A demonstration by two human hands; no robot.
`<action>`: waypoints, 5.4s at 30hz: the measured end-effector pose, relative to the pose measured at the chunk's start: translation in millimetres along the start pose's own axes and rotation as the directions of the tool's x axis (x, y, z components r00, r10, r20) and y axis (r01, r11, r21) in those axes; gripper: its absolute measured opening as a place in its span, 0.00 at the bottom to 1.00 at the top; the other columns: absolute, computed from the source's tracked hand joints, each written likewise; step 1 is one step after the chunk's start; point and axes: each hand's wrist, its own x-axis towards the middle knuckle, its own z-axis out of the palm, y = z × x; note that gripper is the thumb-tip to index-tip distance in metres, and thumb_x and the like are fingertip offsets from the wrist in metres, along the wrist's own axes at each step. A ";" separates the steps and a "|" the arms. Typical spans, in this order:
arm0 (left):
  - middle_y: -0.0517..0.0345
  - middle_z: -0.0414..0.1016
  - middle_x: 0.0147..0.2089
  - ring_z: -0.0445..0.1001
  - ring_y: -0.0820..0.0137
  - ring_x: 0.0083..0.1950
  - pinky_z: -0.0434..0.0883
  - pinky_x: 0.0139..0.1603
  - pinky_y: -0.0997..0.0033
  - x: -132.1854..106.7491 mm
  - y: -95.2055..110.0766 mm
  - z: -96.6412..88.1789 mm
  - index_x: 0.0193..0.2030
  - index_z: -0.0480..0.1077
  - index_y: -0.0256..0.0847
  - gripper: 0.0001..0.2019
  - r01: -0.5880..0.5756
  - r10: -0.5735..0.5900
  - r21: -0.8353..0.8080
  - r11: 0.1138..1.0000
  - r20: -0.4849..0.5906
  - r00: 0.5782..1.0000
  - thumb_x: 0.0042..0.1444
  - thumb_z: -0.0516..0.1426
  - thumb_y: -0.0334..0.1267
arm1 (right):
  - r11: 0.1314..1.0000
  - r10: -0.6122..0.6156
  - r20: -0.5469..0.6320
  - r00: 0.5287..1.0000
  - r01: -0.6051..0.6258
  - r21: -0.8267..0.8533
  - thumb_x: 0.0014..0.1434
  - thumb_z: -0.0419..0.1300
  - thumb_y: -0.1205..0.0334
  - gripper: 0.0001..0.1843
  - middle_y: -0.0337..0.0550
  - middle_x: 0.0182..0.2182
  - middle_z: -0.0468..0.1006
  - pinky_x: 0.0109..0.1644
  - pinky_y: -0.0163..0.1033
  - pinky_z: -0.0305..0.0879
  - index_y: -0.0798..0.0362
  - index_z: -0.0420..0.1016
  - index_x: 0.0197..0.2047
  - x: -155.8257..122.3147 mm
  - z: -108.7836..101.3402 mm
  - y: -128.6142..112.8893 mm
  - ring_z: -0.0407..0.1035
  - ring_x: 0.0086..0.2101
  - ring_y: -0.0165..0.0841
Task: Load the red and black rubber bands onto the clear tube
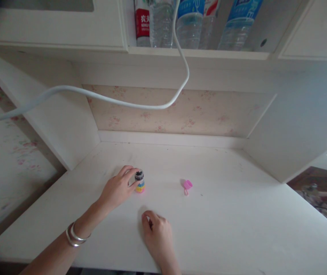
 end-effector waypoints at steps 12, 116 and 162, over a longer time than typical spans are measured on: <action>0.57 0.66 0.54 0.73 0.75 0.34 0.70 0.36 0.74 -0.3 -1.0 1.5 0.55 0.62 0.50 0.17 0.021 -0.021 -0.003 1.000 -0.020 1.000 0.59 0.53 0.44 | 1.000 -0.004 -0.009 1.000 0.004 0.007 0.63 0.48 0.54 0.17 0.37 0.21 0.73 0.27 0.30 0.52 0.48 0.76 0.35 -0.9 -0.1 0.7 0.65 0.21 0.28; 0.60 0.75 0.36 0.71 0.72 0.34 0.64 0.37 0.72 -130.9 -81.8 23.4 0.37 0.70 0.44 0.12 0.283 -0.247 -0.403 0.870 0.140 0.959 0.62 0.46 0.42 | 0.970 0.082 -0.368 0.926 0.010 0.241 0.57 0.53 0.44 0.26 0.40 0.23 0.75 0.24 0.31 0.55 0.56 0.78 0.46 86.6 -15.7 -74.5 0.61 0.21 0.27; 0.54 0.72 0.47 0.75 0.68 0.36 0.68 0.34 0.71 -84.3 -58.4 42.3 0.44 0.70 0.46 0.11 0.292 -0.291 0.010 0.956 0.126 0.948 0.60 0.48 0.38 | 0.848 -0.193 -0.104 0.976 0.113 -0.518 0.60 0.49 0.53 0.16 0.36 0.22 0.76 0.26 0.32 0.48 0.44 0.72 0.48 92.0 -27.5 -78.5 0.69 0.22 0.31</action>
